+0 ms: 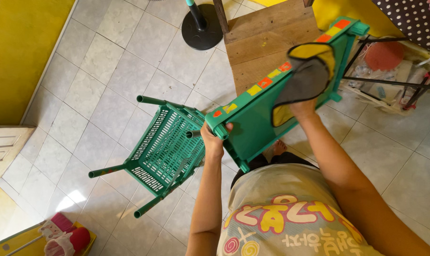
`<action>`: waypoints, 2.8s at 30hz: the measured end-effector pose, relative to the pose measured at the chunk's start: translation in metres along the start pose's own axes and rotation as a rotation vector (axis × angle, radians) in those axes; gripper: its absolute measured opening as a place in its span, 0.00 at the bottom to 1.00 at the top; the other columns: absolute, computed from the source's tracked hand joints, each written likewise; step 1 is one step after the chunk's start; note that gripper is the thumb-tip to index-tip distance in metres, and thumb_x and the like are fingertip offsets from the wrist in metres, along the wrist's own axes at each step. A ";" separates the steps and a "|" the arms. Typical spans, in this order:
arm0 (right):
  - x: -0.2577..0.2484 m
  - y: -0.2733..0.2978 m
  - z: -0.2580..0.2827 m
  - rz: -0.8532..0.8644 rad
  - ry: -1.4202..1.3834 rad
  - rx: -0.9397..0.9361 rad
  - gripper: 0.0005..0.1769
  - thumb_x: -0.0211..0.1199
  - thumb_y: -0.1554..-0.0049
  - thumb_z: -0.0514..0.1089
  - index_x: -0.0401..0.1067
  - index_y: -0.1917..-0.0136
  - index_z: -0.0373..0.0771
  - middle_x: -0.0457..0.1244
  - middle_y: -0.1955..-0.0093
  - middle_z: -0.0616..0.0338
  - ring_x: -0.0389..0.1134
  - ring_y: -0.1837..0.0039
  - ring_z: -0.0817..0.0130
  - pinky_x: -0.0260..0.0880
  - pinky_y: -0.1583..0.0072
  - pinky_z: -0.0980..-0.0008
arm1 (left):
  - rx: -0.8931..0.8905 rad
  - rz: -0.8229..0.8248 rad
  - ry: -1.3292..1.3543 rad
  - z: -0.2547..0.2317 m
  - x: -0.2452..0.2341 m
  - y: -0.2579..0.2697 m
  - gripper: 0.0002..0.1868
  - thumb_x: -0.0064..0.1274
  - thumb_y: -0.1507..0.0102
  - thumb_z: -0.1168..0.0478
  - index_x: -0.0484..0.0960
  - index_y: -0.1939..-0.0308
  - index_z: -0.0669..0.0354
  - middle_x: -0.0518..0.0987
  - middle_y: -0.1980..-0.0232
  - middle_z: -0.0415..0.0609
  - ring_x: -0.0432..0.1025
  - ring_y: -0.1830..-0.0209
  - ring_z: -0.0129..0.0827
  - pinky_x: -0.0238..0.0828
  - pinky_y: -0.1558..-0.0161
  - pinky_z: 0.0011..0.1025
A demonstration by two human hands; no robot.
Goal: The person assembles a green plastic basket by inserting four cylindrical legs into its base. Then, using a yellow and gray cloth, the person wipes the interior and exterior surfaces of a green plastic tray, flipping it over to clean both sides.
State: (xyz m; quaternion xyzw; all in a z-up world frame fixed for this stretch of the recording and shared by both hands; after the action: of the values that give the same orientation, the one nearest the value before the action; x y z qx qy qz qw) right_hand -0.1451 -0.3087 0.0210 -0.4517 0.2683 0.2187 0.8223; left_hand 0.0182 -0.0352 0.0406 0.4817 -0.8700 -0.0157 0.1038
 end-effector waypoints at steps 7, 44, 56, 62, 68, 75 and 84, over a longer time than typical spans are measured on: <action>0.002 0.067 -0.098 -0.241 0.006 0.273 0.19 0.61 0.39 0.33 0.71 0.34 0.31 0.63 0.32 0.39 0.62 0.29 0.37 0.58 0.25 0.49 | -0.045 0.008 0.023 0.016 -0.005 0.002 0.25 0.72 0.47 0.61 0.80 0.49 0.66 0.82 0.54 0.43 0.74 0.56 0.27 0.73 0.50 0.27; -0.086 -0.019 -0.049 0.344 -0.783 0.513 0.23 0.42 0.37 0.34 0.72 0.33 0.35 0.66 0.33 0.54 0.66 0.30 0.60 0.62 0.28 0.64 | 0.510 0.365 -0.882 -0.056 0.092 0.045 0.55 0.69 0.43 0.43 0.59 0.22 0.65 0.65 0.23 0.64 0.59 0.23 0.59 0.52 0.23 0.49; -0.141 0.044 -0.030 -0.552 -0.596 0.476 0.17 0.59 0.31 0.35 0.67 0.30 0.29 0.64 0.30 0.53 0.65 0.29 0.60 0.65 0.27 0.63 | 0.206 0.321 -0.662 -0.018 0.135 0.000 0.25 0.69 0.43 0.48 0.74 0.61 0.63 0.79 0.70 0.57 0.75 0.73 0.48 0.72 0.67 0.39; -0.094 0.020 0.064 -0.088 -0.722 0.444 0.18 0.52 0.32 0.42 0.67 0.33 0.30 0.64 0.35 0.54 0.65 0.34 0.62 0.65 0.30 0.68 | 0.311 0.250 -0.809 -0.009 0.147 0.007 0.27 0.69 0.43 0.50 0.72 0.56 0.64 0.79 0.67 0.61 0.75 0.66 0.59 0.71 0.65 0.46; -0.081 0.003 0.067 -0.159 -1.322 0.824 0.18 0.53 0.30 0.40 0.66 0.30 0.33 0.63 0.31 0.56 0.63 0.28 0.66 0.60 0.26 0.67 | 0.391 0.214 -0.912 -0.015 0.156 0.010 0.28 0.66 0.43 0.55 0.68 0.51 0.67 0.78 0.61 0.64 0.74 0.62 0.63 0.70 0.65 0.51; -0.027 0.085 0.019 0.061 -1.417 1.301 0.17 0.55 0.36 0.44 0.70 0.35 0.39 0.66 0.37 0.59 0.66 0.37 0.66 0.68 0.36 0.63 | 0.225 0.184 -1.003 -0.015 0.147 -0.015 0.26 0.66 0.41 0.52 0.68 0.55 0.64 0.79 0.62 0.63 0.74 0.61 0.63 0.69 0.62 0.53; -0.059 0.000 0.060 0.129 -0.094 0.151 0.13 0.69 0.40 0.39 0.72 0.44 0.35 0.65 0.46 0.48 0.67 0.42 0.51 0.66 0.40 0.55 | 0.304 0.241 -0.979 -0.014 0.159 -0.006 0.21 0.60 0.44 0.60 0.70 0.51 0.63 0.81 0.62 0.63 0.75 0.60 0.63 0.69 0.62 0.54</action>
State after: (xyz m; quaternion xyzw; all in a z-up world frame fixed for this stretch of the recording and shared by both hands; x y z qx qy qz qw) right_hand -0.1750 -0.2634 0.0853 -0.3596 0.2737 0.2714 0.8497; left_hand -0.0557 -0.1710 0.0798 0.3243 -0.8584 -0.1003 -0.3846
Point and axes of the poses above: each hand's wrist, its own y-axis away from the middle knuckle, its own x-axis out of the palm, z = x × y, the point moved 10 cm from there along -y, towards the middle knuckle
